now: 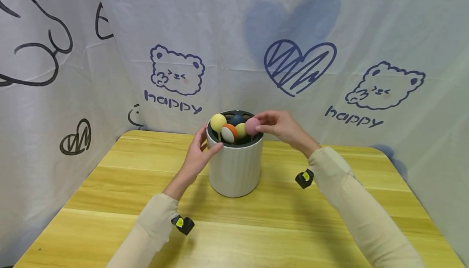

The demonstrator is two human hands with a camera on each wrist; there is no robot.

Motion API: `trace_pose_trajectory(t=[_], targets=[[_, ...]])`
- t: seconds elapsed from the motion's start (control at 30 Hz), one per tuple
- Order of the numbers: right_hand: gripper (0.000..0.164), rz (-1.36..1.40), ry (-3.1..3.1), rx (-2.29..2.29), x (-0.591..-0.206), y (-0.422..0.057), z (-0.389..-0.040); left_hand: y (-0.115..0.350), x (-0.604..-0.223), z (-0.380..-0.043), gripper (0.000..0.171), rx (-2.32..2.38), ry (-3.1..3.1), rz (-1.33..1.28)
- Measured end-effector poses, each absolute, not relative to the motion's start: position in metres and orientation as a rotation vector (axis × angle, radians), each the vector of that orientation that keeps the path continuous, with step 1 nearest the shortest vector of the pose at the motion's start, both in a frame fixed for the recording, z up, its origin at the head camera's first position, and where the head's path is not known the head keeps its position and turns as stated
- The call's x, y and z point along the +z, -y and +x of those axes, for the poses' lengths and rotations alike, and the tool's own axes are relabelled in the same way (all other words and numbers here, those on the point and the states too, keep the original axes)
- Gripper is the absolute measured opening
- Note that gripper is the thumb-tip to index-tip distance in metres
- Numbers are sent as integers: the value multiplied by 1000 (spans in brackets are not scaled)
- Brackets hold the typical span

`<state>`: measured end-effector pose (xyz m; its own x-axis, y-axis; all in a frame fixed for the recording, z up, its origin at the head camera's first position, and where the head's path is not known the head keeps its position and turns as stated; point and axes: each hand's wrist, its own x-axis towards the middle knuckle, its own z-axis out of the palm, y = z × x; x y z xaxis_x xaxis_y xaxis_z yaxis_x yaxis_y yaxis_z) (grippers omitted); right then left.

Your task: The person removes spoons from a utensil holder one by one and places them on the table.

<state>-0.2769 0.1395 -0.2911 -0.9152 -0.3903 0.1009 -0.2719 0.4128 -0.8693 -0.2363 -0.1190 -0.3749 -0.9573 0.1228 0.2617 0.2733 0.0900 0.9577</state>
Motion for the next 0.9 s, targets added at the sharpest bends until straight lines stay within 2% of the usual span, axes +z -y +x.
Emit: trace_pose_trajectory(t=[0.37, 0.9], targets=[[30, -641, -2539, -1540, -289, -139, -275, 118, -377, -237, 80, -1992, 2225, -421], [35, -656, -2498, -1710, -280, -138, -270, 119, -375, -236, 81, -1986, 2263, -421]])
